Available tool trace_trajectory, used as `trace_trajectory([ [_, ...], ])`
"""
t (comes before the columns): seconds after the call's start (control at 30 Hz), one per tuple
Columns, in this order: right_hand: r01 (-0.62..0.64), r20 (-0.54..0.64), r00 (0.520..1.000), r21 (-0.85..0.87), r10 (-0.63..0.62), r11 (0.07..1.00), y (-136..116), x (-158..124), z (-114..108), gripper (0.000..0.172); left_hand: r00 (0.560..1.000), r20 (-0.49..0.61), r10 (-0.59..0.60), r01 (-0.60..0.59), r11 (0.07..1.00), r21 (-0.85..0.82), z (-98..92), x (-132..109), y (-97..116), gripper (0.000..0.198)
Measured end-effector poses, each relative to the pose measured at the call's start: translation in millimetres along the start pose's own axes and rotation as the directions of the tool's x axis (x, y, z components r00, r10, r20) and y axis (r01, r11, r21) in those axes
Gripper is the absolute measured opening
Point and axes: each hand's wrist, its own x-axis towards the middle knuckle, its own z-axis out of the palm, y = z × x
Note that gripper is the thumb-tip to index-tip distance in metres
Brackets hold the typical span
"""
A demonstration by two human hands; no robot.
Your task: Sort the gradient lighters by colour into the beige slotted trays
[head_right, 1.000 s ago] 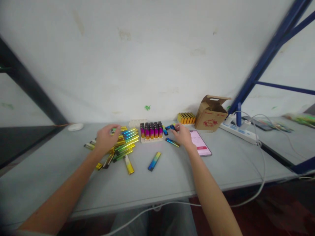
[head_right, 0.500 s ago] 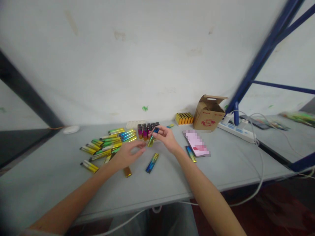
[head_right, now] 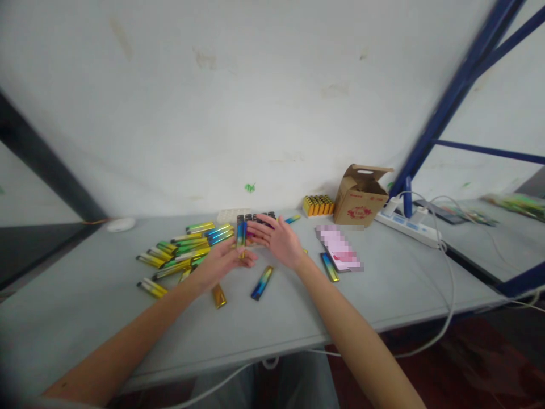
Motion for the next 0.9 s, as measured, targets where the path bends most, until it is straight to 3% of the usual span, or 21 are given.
trace_trajectory([
  [0.23,0.052,-0.141,0.989,0.023,-0.048,0.998,-8.8,-0.2,-21.1,0.07,0.993,-0.066,-0.102,0.089,0.979,-0.186,-23.6,2.8,16.0,0.012],
  [0.57,0.097,-0.208,0.975,0.058,-0.083,0.994,-7.2,1.5,-32.5,0.062,0.971,-0.183,-0.157,0.1,0.952,-0.29,-28.3,7.6,20.4,0.013],
  [0.83,0.081,-0.242,0.969,0.165,-0.039,0.983,-7.3,1.5,-33.1,0.059,0.974,-0.142,-0.174,0.108,0.917,-0.384,-32.1,6.8,21.8,0.019],
  [0.9,0.075,-0.255,0.967,0.224,-0.016,0.972,-8.2,1.6,-33.2,0.058,0.973,-0.118,-0.2,0.138,0.905,-0.402,-32.4,7.2,22.3,0.032],
])
